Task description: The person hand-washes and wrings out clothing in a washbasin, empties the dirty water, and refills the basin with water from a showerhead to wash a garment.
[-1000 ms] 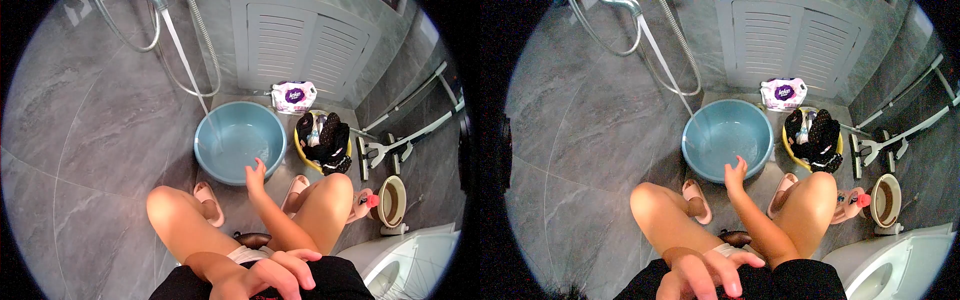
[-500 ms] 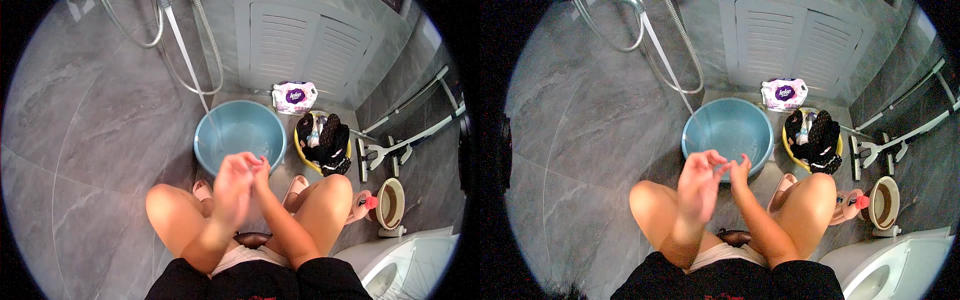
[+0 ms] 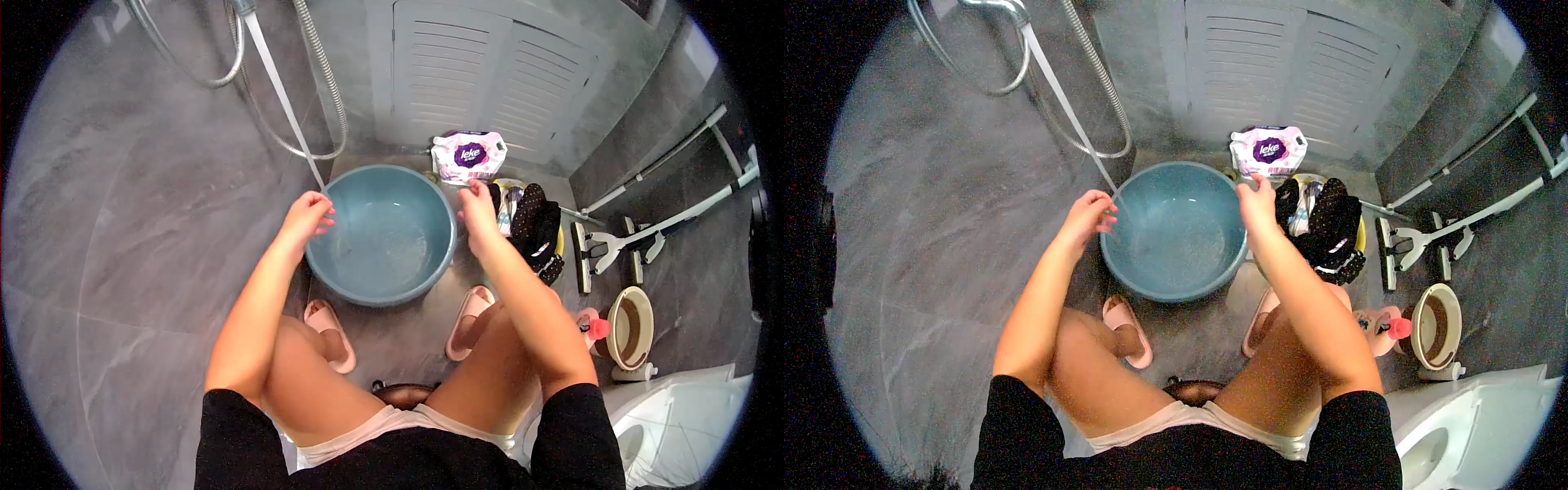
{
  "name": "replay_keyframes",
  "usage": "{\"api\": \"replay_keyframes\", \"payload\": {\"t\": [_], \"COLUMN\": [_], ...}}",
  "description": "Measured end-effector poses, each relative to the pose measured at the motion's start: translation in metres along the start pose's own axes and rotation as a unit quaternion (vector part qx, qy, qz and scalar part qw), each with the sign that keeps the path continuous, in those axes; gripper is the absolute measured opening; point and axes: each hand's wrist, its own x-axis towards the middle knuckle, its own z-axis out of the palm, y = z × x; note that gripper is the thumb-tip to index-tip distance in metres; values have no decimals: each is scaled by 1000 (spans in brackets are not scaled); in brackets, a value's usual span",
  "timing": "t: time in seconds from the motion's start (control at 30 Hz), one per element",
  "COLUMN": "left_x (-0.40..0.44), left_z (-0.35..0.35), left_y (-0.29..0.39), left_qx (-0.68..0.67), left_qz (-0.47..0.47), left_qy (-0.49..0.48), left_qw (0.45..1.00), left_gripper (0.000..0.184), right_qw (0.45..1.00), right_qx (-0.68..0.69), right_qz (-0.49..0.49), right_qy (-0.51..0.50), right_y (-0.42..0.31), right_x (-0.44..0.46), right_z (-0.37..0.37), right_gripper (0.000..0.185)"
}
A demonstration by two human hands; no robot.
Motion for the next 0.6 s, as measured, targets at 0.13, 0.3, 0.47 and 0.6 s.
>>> {"api": "replay_keyframes", "payload": {"t": [0.13,0.3,0.47,0.6], "left_x": [48,77,130,154], "left_z": [-21,-35,2,89], "left_y": [-33,-58,-82,-57], "left_qx": [155,317,317,406], "left_qz": [-13,-51,39,152], "left_qy": [-20,9,-20,-37], "left_qw": [988,947,948,901], "left_gripper": [22,23,16,17], "right_qw": [998,998,988,981], "right_qx": [-50,-28,-17,-36], "right_qz": [-15,61,138,112], "right_qy": [26,14,59,157], "right_y": [19,7,32,70], "right_x": [29,53,107,135], "right_z": [-4,-12,-61,-107], "right_gripper": [58,60,47,49]}}
